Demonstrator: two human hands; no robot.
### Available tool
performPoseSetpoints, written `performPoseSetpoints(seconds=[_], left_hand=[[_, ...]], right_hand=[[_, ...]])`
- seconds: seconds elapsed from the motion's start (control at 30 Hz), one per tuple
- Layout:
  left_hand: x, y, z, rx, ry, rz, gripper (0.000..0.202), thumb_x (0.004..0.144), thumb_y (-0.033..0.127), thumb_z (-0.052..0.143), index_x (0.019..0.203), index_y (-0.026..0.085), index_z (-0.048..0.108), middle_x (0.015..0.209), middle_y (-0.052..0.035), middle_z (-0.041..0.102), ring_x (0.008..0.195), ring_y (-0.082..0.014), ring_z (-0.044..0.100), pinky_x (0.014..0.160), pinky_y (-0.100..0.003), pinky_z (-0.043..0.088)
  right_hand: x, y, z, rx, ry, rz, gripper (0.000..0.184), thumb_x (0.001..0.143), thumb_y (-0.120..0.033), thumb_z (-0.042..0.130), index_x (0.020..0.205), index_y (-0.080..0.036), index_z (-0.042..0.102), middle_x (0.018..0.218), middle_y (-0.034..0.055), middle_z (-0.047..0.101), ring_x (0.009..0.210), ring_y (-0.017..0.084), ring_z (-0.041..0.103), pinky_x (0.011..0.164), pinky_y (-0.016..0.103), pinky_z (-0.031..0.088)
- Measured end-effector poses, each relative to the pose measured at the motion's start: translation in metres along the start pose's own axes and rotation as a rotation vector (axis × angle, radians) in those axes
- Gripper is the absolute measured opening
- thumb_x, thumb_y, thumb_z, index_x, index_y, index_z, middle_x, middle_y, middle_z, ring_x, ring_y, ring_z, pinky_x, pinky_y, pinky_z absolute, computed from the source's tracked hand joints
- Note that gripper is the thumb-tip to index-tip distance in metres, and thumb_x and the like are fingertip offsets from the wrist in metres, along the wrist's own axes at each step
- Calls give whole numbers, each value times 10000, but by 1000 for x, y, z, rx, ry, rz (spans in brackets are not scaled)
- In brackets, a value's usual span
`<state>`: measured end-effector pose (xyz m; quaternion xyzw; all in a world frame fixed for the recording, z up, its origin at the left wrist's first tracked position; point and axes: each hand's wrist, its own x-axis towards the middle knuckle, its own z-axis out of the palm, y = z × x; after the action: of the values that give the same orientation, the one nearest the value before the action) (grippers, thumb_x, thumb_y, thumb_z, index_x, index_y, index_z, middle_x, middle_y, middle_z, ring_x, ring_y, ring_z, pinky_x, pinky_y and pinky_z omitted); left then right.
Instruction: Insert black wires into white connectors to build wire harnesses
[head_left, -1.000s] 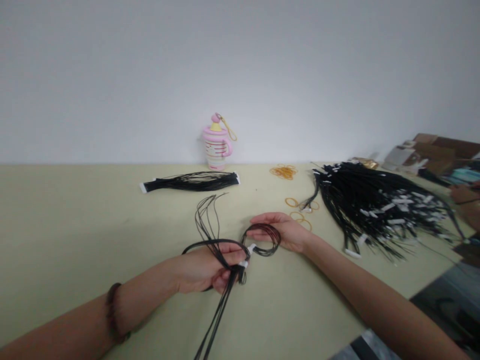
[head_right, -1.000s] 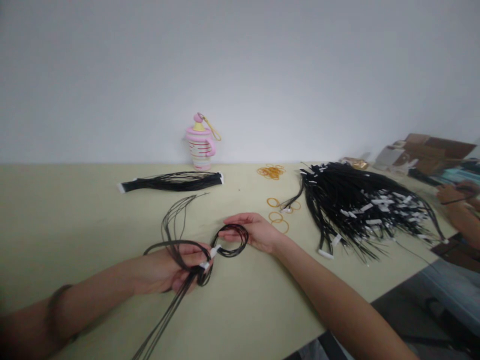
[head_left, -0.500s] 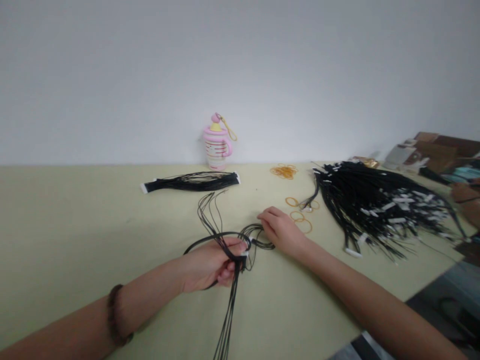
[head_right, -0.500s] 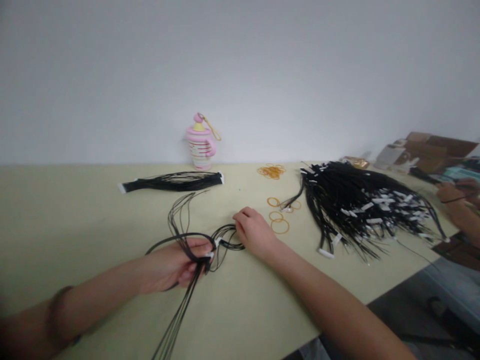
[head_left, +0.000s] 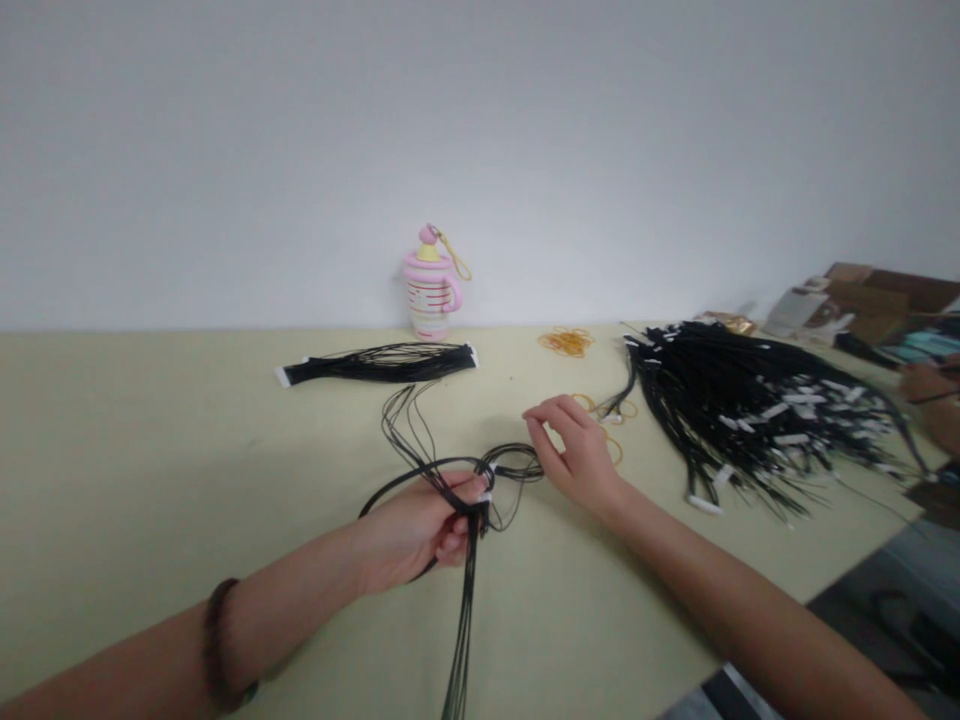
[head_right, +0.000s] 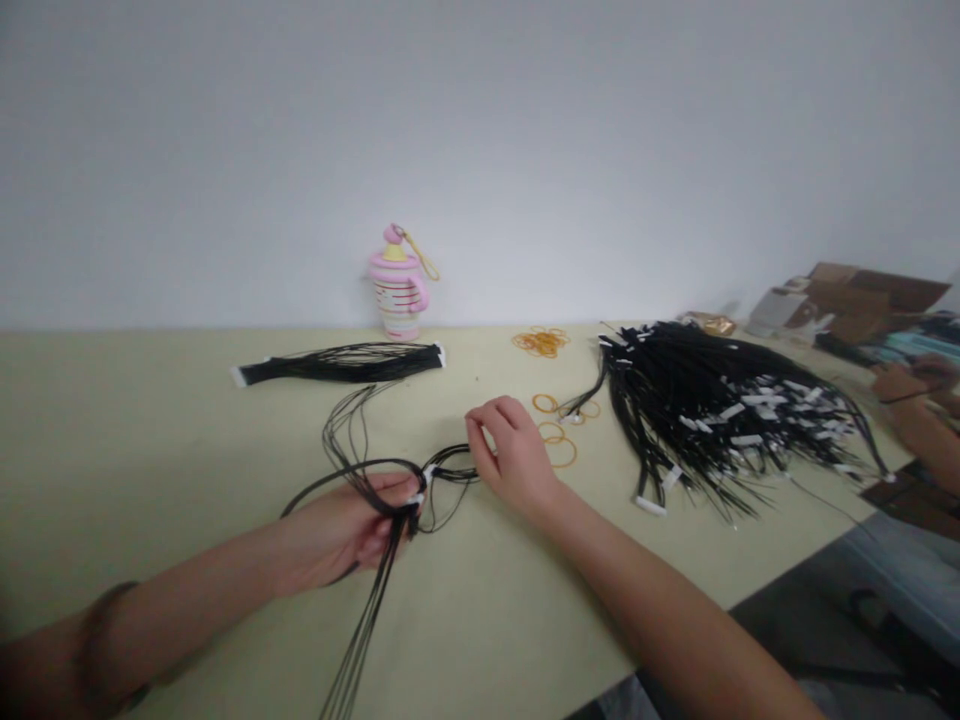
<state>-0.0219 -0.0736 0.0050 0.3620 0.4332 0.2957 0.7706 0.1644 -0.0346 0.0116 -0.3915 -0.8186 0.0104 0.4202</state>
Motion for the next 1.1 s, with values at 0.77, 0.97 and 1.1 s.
performPoseSetpoints(seconds=[0.77,0.97,1.1], left_hand=[[6,-6,-5,7,-31,37,62,702,191,501,654,159,479,439,76,349,356,-17,276,362,-132,183],[4,-2,-3,-37,-15,-13,157,706,256,545,626,151,460,455,71,361,363,-11,258,371,-138,162],[3,-2,-4,-36,6,-47,241,707,334,582,638,161,429,445,74,357,364,-15,264,381,-148,167]], right_hand=[[-14,-47,1,295,-360,-154,91,697,-128,529,764,-175,490,754,22,536,759,149,489,739,304,386],[-4,-52,-25,1044,-350,186,111,741,-167,479,709,-196,377,688,12,544,661,131,515,659,298,419],[13,-25,-52,1231,61,480,72,773,-247,455,748,-184,481,475,-66,361,440,80,368,523,240,379]])
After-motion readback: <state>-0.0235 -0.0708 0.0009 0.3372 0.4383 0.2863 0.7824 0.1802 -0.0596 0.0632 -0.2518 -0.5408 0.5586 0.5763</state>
